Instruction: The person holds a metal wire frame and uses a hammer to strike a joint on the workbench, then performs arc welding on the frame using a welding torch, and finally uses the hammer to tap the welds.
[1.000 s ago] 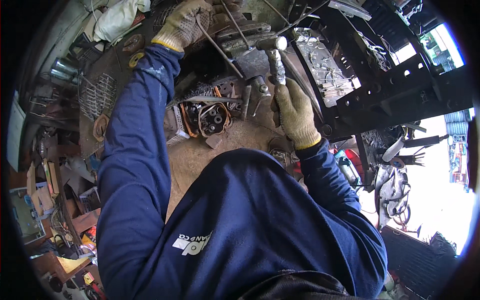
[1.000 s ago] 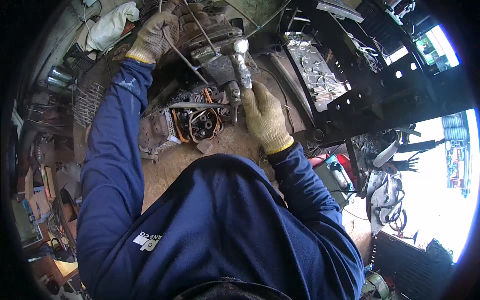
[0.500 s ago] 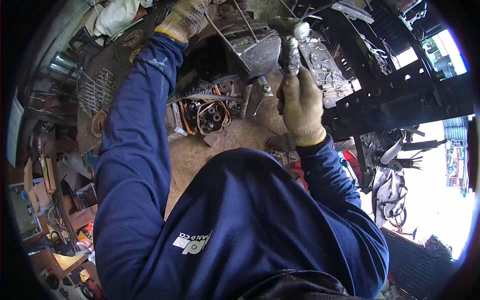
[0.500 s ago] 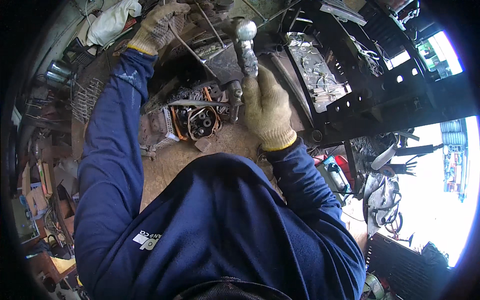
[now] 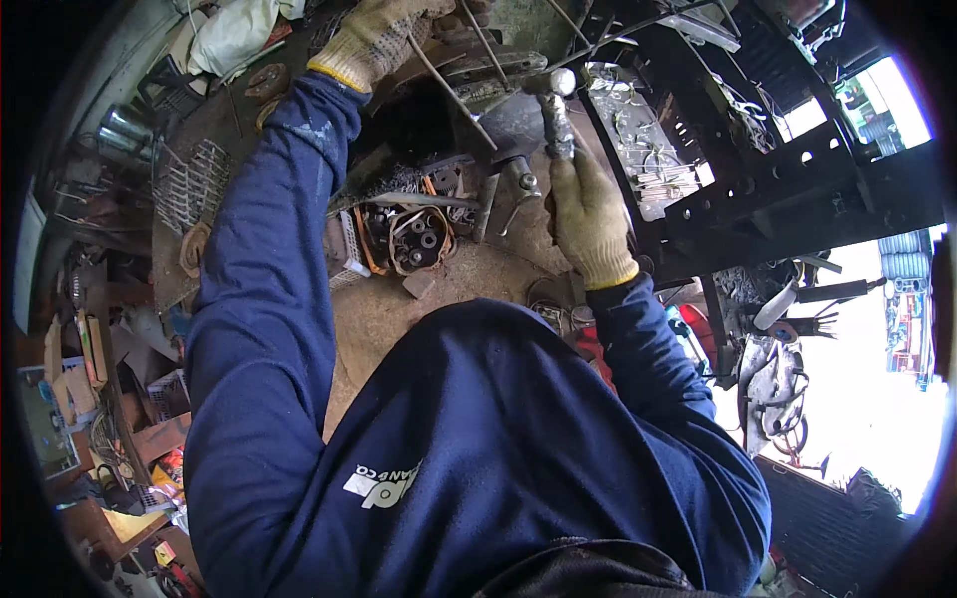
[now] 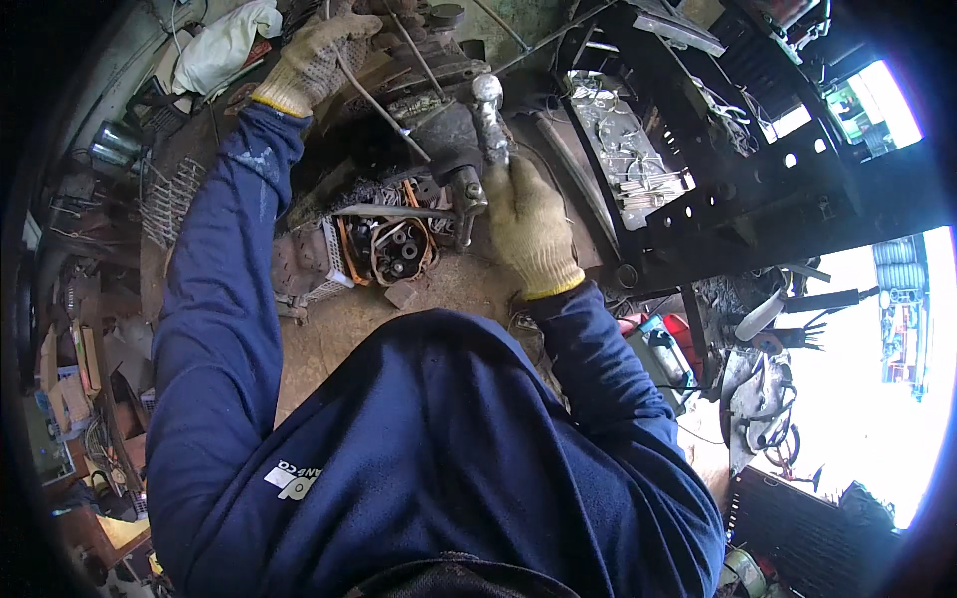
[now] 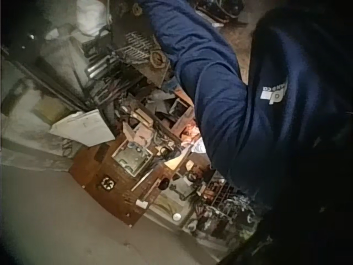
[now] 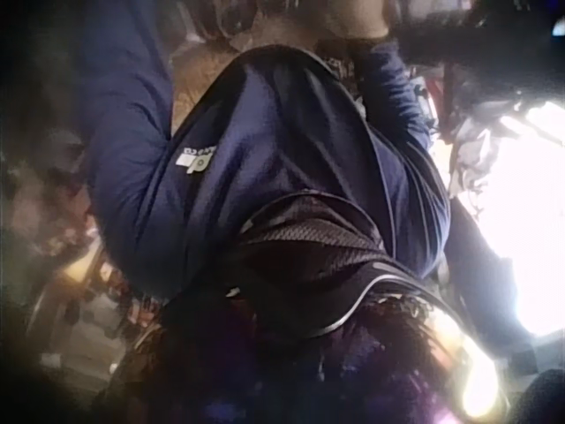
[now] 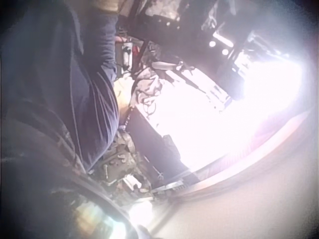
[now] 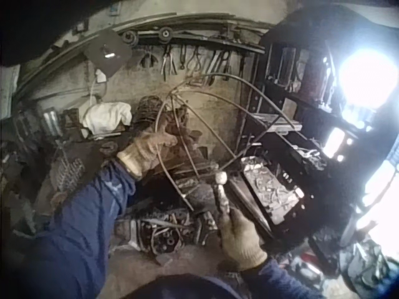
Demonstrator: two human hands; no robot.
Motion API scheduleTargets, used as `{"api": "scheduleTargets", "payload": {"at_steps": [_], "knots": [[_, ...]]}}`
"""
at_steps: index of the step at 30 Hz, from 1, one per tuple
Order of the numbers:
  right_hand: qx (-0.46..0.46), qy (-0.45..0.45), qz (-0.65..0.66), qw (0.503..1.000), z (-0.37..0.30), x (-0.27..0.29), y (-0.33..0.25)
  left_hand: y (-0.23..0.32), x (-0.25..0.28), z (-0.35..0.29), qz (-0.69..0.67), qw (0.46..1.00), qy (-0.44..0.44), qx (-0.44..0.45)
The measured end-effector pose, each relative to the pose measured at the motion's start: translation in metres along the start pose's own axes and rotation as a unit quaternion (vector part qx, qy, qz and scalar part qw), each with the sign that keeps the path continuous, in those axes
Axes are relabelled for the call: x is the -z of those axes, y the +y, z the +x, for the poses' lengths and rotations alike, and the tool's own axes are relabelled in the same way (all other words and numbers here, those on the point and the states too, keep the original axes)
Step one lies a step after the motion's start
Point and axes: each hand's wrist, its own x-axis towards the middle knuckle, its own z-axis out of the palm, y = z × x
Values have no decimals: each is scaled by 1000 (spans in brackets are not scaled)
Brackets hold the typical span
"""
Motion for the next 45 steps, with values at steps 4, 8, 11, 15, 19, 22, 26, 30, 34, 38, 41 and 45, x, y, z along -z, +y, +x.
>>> {"api": "scheduleTargets", "payload": {"at_steps": [4,8,11,15,19,22,26,30,34,38,41,45], "knots": [[49,26,63,996,-10,0,-19,-2,12,-4,32,999,32,-13],[56,11,-86,995,-4,-9,-7,-4,5,-3,27,997,78,1],[37,15,17,999,-4,0,-5,-2,-1,-4,38,996,83,4],[46,40,51,997,-11,-7,-8,0,-2,-5,41,997,57,-28],[-13,-9,-13,1000,-10,-8,10,-6,8,-2,32,995,94,-4],[-1,-4,23,1000,-13,-6,16,-5,0,-5,20,994,108,-14],[-13,-21,94,995,-18,-8,28,-5,-4,-7,29,990,132,-31],[-35,-26,115,992,-26,1,27,-13,-6,-1,33,990,126,-57],[-39,-39,148,987,-28,6,12,-12,-7,-3,48,987,132,-79],[-33,-41,152,987,-24,8,6,-15,-8,-1,62,985,131,-98],[-14,-40,64,997,-18,12,-4,-15,-16,-4,68,983,118,-121],[21,-30,20,999,-13,9,-17,-24,-7,-3,43,988,98,-114]]}}
